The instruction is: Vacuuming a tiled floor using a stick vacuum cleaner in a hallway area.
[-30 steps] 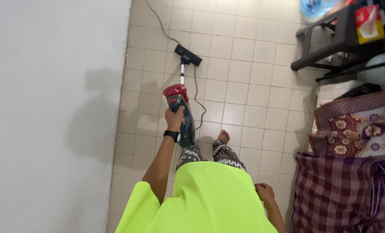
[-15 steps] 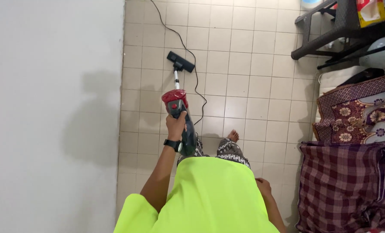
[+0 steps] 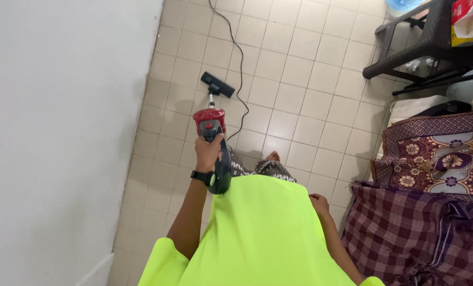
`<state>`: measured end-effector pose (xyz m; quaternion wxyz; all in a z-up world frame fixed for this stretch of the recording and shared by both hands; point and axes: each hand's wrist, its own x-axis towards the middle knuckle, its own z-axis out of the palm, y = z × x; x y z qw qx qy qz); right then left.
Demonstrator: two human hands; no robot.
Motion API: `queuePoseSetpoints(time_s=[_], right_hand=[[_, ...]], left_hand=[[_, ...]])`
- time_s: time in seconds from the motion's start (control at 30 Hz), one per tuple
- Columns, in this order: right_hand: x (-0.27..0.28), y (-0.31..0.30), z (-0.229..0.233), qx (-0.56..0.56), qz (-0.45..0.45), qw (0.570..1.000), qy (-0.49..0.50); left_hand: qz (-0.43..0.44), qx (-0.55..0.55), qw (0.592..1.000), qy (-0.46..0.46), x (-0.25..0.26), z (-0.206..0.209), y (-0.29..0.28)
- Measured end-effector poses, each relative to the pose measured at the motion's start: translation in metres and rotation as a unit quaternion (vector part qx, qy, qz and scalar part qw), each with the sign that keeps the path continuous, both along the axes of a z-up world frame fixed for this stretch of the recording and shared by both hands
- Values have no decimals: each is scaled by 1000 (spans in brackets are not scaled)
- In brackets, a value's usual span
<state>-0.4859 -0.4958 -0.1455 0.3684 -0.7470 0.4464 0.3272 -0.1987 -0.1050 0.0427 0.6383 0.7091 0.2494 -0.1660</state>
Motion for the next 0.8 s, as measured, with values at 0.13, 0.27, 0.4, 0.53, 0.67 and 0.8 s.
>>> queuePoseSetpoints(time_s=[0.13, 0.27, 0.4, 0.53, 0.67, 0.8], right_hand=[[-42, -40, -89, 1, 30, 999, 13], [-46, -34, -59, 6, 30, 999, 31], [-40, -27, -33, 9, 16, 999, 27], [-36, -20, -10, 8, -9, 1000, 23], [-29, -11, 16, 7, -31, 999, 26], [-32, -10, 19, 6, -40, 999, 35]], left_hand=[[24, -7, 999, -41, -10, 32, -16], [-11, -35, 996, -77, -11, 53, -35], [-27, -45, 994, -99, 4, 35, -59], [-34, -10, 996, -78, 19, 11, -83], [-36, 3, 996, -77, 25, -5, -104], [-41, -7, 997, -72, 27, -20, -112]])
